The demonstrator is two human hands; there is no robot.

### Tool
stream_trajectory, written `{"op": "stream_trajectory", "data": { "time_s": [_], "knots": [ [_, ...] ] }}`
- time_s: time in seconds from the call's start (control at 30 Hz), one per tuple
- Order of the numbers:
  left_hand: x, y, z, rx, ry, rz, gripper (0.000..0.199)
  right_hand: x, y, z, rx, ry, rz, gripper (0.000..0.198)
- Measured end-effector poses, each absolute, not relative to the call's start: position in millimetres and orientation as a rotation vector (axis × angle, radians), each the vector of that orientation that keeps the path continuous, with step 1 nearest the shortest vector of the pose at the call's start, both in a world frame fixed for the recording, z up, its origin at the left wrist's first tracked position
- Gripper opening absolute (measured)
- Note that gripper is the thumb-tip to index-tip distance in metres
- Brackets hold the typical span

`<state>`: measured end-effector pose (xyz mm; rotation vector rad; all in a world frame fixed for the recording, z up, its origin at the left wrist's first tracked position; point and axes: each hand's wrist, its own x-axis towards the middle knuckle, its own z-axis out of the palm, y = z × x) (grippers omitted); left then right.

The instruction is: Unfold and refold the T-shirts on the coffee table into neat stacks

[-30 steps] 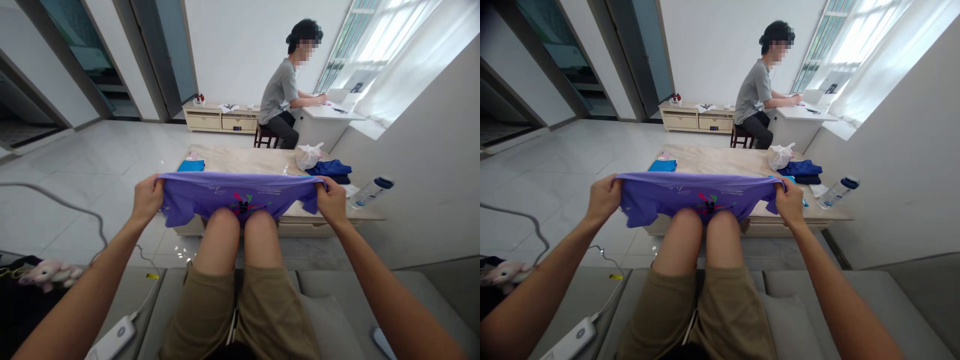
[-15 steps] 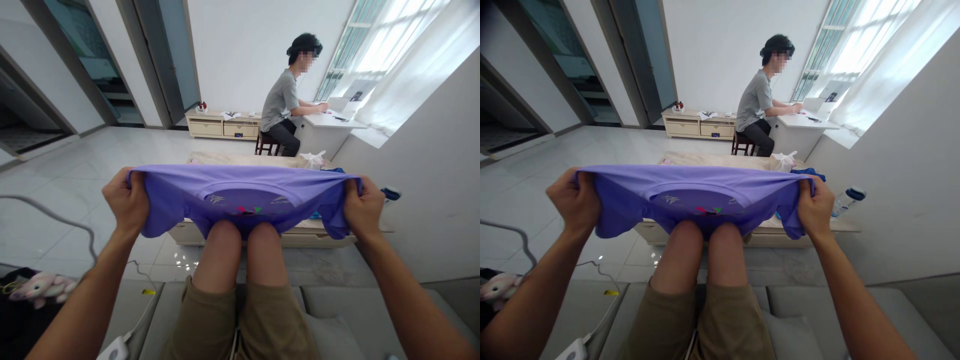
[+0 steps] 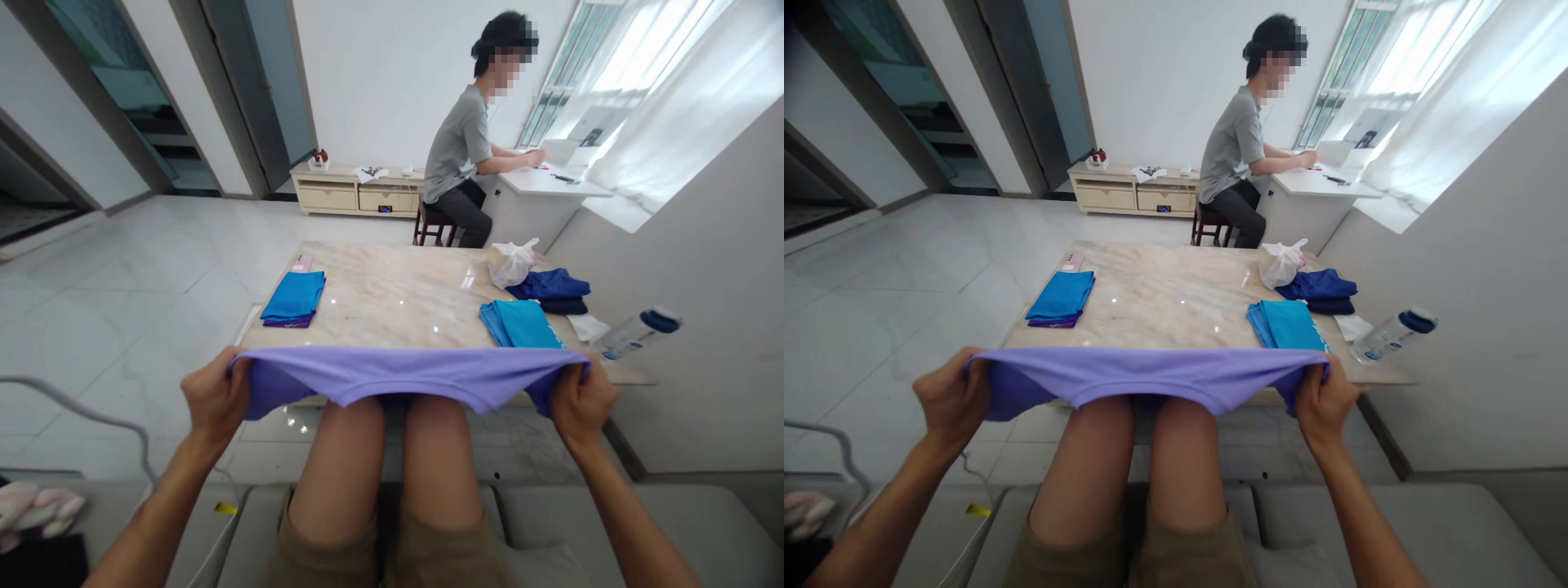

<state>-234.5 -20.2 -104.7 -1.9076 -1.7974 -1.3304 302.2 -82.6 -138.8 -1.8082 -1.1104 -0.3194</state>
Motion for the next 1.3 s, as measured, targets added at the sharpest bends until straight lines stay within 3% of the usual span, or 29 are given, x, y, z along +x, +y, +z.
{"op": "stream_trajectory", "data": {
  "time_s": [0.1,0.2,0.4,0.63,0.73,0.93,1.3],
  "knots": [
    [-238,8,-137,-1.914,-1.856,-1.285,0.035,310,-52,-171,-1.847,-1.127,-0.306,0.083],
    [-227,92,-138,-1.915,-1.944,-1.21,0.038,325,33,-165,-1.886,-1.243,-0.227,0.08],
    [-175,257,-136,-2.127,-2.074,-0.727,0.039,319,201,-148,-2.068,-1.471,-0.076,0.055],
    [-118,156,-287,-2.442,-1.939,-0.536,0.063,207,104,-292,-2.13,-1.855,-0.035,0.059],
    [-112,120,-325,-2.439,-2.014,-0.383,0.069,187,64,-331,-2.239,-1.872,0.02,0.065],
    [-102,172,-321,-2.394,-2.088,-0.272,0.076,205,113,-326,-2.267,-1.865,0.052,0.068],
    [-73,416,-309,-2.467,-2.105,-0.172,0.08,233,343,-310,-2.231,-1.87,0.111,0.069]
  ]
}}
